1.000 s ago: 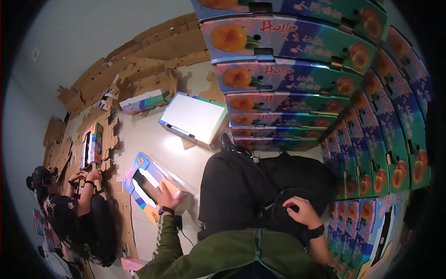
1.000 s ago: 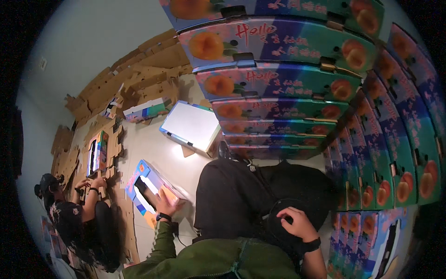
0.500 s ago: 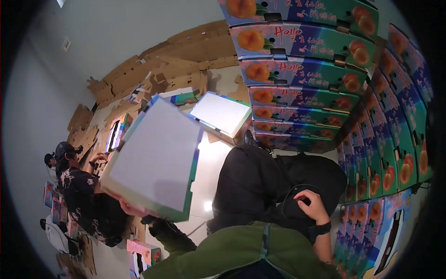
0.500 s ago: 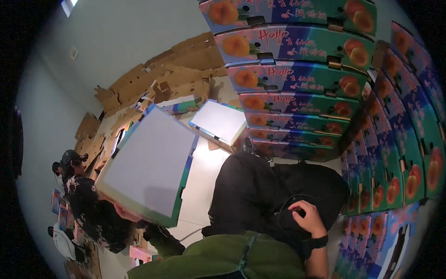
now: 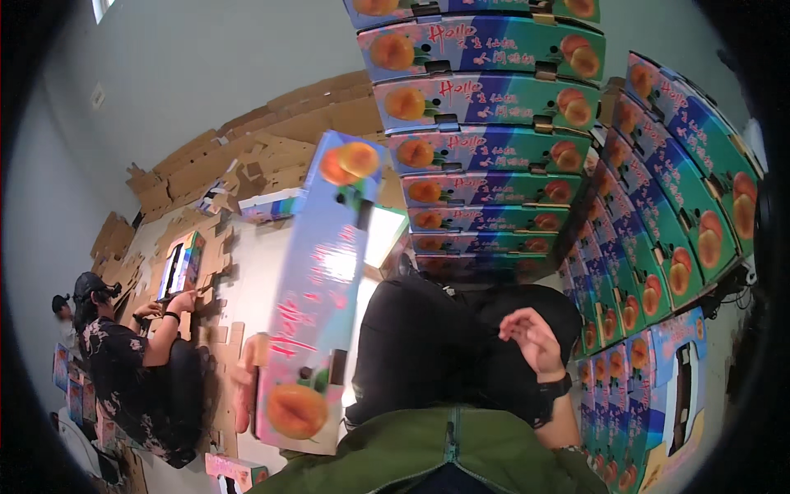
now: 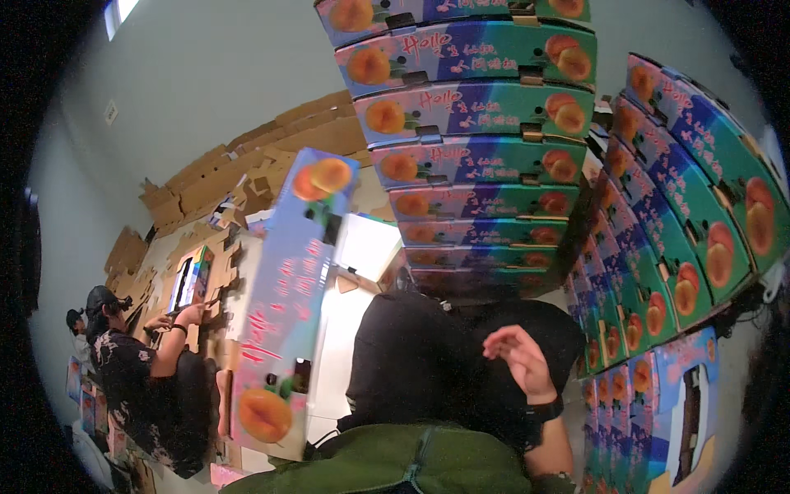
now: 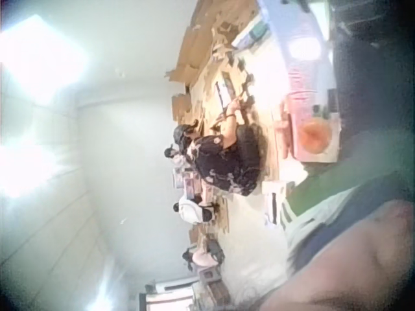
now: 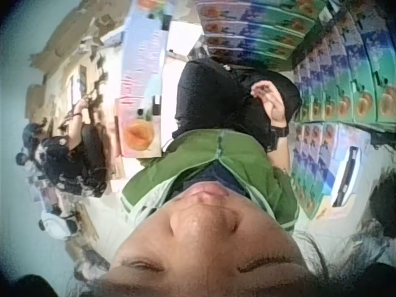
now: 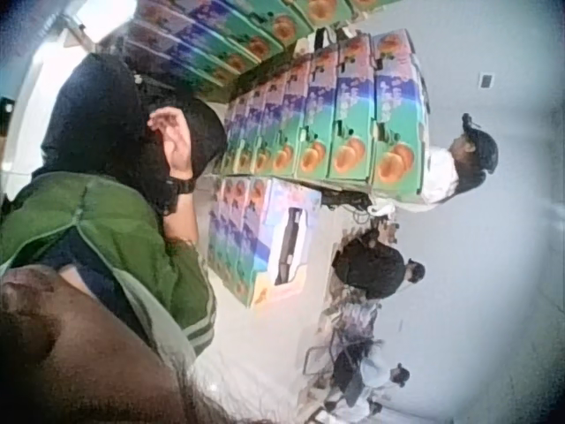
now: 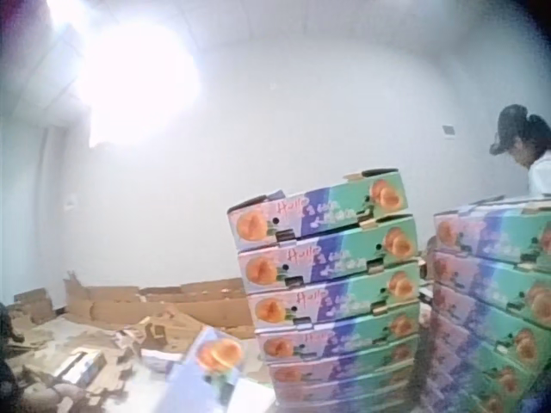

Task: Assembling and stacking cardboard fruit boxes in a factory setting.

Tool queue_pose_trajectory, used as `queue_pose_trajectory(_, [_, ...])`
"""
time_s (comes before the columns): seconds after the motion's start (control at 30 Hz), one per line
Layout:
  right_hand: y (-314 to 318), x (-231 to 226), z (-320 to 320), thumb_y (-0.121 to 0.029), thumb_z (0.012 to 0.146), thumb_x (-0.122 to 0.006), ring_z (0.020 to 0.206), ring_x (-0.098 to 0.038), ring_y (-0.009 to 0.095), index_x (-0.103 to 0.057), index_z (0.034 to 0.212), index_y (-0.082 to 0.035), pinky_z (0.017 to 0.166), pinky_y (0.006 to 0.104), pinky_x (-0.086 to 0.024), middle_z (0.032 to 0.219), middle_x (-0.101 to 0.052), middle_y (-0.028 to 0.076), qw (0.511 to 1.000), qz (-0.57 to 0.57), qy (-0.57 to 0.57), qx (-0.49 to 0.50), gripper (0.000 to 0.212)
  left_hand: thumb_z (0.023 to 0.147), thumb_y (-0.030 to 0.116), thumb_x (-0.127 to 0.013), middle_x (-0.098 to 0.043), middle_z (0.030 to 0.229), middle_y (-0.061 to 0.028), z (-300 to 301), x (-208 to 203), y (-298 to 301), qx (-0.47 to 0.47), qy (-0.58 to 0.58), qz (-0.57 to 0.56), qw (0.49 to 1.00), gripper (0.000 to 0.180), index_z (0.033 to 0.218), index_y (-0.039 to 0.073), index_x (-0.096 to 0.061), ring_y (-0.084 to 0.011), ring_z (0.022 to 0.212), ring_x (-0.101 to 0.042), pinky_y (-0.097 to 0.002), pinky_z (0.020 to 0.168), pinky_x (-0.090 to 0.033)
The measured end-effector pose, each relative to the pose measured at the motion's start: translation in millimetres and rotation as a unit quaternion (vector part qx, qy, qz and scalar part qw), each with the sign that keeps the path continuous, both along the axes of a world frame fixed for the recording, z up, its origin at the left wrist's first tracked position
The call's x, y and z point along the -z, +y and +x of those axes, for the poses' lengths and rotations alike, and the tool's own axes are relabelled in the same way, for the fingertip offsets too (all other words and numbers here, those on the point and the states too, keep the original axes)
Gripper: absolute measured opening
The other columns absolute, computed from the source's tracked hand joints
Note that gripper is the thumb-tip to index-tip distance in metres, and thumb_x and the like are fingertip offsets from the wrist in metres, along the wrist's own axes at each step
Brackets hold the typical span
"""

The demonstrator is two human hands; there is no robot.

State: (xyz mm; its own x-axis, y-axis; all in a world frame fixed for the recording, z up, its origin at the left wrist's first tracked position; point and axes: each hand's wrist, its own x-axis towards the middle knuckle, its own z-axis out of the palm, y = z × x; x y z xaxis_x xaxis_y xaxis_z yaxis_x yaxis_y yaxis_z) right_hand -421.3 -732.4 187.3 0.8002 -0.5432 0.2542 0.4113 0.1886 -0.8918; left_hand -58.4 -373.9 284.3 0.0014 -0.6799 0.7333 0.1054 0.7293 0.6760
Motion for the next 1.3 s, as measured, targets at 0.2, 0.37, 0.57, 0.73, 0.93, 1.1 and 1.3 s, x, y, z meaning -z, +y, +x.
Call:
queue_pose_trajectory(0.2, [2, -6, 26, -0.038, 0.095, -0.053, 0.114, -0.060, 0.032, -0.041, 0.143, -0.006, 0.098, 0.0462, -0.046, 0.135, -0.055, 0.018, 0.986, 0.162, -0.020, -0.024, 0.059, 0.086, 0.034, -0.078, -0.047, 0.141, -0.0289, 9, 41, -21, 0.073, -0.050, 0.069, 0.994, 0.047, 0.126, 0.017, -0.062, -0.0464, 0.120, -0.056, -0.0601, 0.095, -0.052])
queue_pose_trajectory(0.37, [-29, 42, 17, -0.047, 0.102, -0.042, 0.127, -0.054, 0.031, -0.039, 0.148, -0.007, 0.108, 0.0470, -0.040, 0.143, -0.051, 0.014, 0.973, 0.222, 0.002, 0.060, 0.062, 0.084, 0.022, -0.081, -0.026, 0.145, -0.0458, -30, 89, -54, 0.221, 0.170, 0.101, 0.955, 0.042, 0.118, 0.007, -0.063, -0.0552, 0.130, -0.043, -0.0641, 0.101, -0.045])
queue_pose_trajectory(0.57, [-38, -27, -27, -0.066, 0.099, -0.038, 0.109, -0.065, 0.032, -0.039, 0.147, -0.003, 0.097, 0.0436, -0.051, 0.121, -0.065, 0.025, 0.960, 0.238, 0.143, -0.032, 0.079, 0.081, 0.025, -0.084, -0.025, 0.151, -0.0432, 16, 44, -121, 0.451, -0.075, 0.186, 0.870, 0.054, 0.126, 0.000, -0.067, -0.0498, 0.137, -0.042, -0.0452, 0.104, -0.043])
queue_pose_trajectory(0.73, [-31, -31, -45, -0.051, 0.100, -0.052, 0.119, -0.061, 0.025, -0.034, 0.151, -0.001, 0.104, 0.0370, -0.046, 0.138, -0.056, 0.019, 0.964, 0.121, 0.215, -0.101, 0.073, 0.078, 0.023, -0.087, -0.037, 0.148, -0.0393, -14, -57, -180, 0.465, -0.273, 0.138, 0.831, 0.053, 0.124, 0.003, -0.070, -0.0455, 0.132, -0.051, -0.0397, 0.098, -0.047])
queue_pose_trajectory(0.93, [3, 32, -120, -0.051, 0.098, -0.054, 0.112, -0.065, 0.028, -0.051, 0.137, 0.000, 0.098, 0.0423, -0.054, 0.128, -0.064, 0.016, 0.907, 0.369, 0.167, 0.111, 0.065, 0.078, 0.020, -0.086, -0.040, 0.147, -0.0360, -40, -106, -195, 0.473, -0.363, 0.092, 0.798, 0.047, 0.120, 0.004, -0.072, -0.0420, 0.134, -0.050, -0.0402, 0.089, -0.052])
queue_pose_trajectory(1.1, [21, 5, -119, -0.049, 0.087, -0.057, 0.104, -0.066, 0.029, -0.052, 0.133, 0.004, 0.093, 0.0413, -0.055, 0.120, -0.065, 0.018, 0.925, 0.312, 0.069, 0.207, 0.070, 0.077, 0.029, -0.087, -0.046, 0.146, -0.0312, -38, -109, -216, 0.443, -0.375, 0.027, 0.814, 0.048, 0.118, 0.008, -0.074, -0.0324, 0.097, -0.067, -0.0356, 0.078, -0.051])
queue_pose_trajectory(1.3, [59, -53, -120, -0.049, 0.074, -0.072, 0.122, -0.056, 0.025, -0.035, 0.148, 0.001, 0.105, 0.0371, -0.045, 0.136, -0.054, 0.015, 0.956, 0.141, 0.073, 0.245, 0.098, 0.071, 0.064, -0.080, -0.050, 0.141, -0.0189, 27, -2, -207, -0.128, -0.173, -0.058, 0.975, 0.088, 0.129, 0.002, -0.061, -0.0311, 0.131, -0.049, -0.0430, 0.109, -0.037])
